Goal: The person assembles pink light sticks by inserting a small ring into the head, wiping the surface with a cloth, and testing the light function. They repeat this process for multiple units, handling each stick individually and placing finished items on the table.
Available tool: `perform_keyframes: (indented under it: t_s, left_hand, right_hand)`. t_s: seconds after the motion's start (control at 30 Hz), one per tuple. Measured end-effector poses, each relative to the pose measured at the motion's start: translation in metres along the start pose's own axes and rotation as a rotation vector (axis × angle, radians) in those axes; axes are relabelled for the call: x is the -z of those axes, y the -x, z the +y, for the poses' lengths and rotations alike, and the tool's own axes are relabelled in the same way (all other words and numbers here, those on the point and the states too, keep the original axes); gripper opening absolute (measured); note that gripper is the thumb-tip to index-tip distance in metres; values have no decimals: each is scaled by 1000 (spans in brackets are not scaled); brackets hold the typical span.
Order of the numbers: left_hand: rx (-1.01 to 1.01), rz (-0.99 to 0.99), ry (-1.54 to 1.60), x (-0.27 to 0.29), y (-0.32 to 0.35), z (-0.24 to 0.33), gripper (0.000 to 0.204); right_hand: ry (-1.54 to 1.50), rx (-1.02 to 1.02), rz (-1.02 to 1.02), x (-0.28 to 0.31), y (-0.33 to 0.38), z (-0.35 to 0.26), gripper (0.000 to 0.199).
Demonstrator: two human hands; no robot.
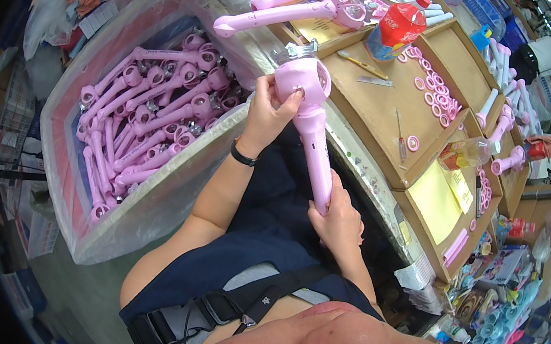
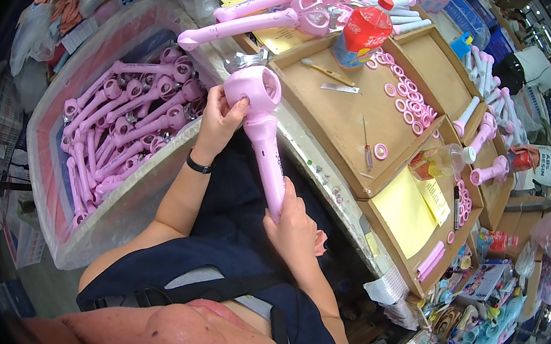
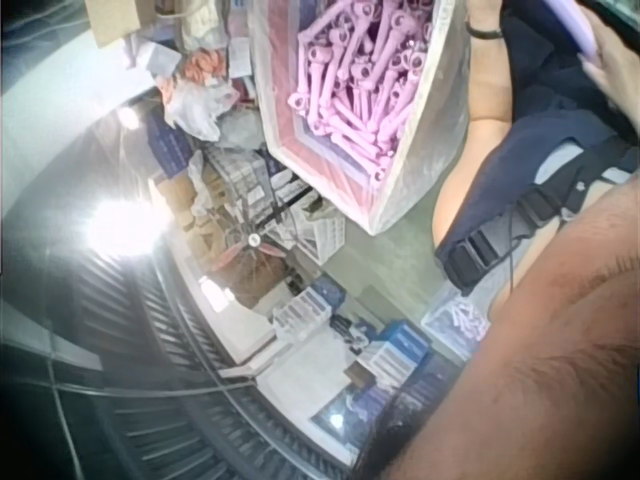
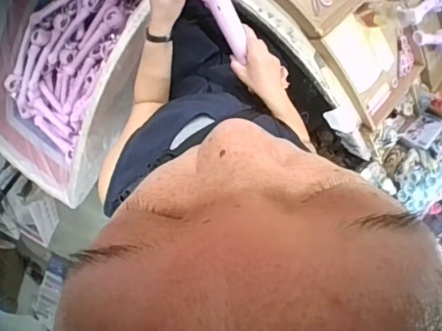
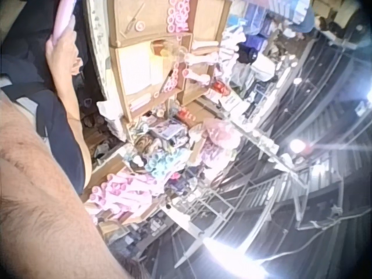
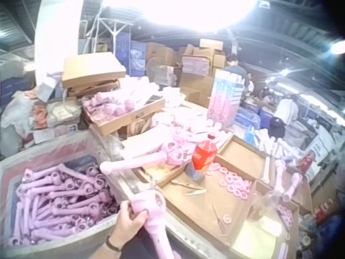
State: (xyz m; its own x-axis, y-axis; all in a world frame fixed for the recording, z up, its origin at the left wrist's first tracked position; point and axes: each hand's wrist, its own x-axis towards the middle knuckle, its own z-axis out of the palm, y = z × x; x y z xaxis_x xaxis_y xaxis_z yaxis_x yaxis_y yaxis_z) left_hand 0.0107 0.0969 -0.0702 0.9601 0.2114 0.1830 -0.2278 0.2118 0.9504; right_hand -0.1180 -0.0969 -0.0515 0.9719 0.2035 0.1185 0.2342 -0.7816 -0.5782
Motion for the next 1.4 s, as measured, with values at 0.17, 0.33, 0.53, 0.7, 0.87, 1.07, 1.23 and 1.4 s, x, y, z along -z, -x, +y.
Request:
perform_keyframes:
  t_s: [0.17,0.33,0.53,0.7,0.87,1.07,1.23,1.4]
  left_hand:
    - [-57,61,329,-11,12,-1,64]
    - [211,-504,1142,-8,32,11,117]
    - [180,-289,738,5,33,22,119]
    - [192,-227,525,6,47,16,113]
    - [172,-184,660,23,42,12,108]
    - [215,-202,986,12,36,9,90]
    - [237,-229,1050,4,37,16,80]
    - [159,-213,972,12,40,23,73]
  right_hand:
    - [-221,-144,-126,5,-6,-1,69]
    - [-204,275,-230,17,-23,8,50]
    - [-391,484,854,61,-126,60,32]
    - [223,374,711,75,-154,98,25]
    - [16,-9,604,119,-66,175,15]
    - [277,-430,423,181,-46,299,29]
    - [324,-525,78,193,-62,332,52]
    - [581,-457,124,185,-62,330,43]
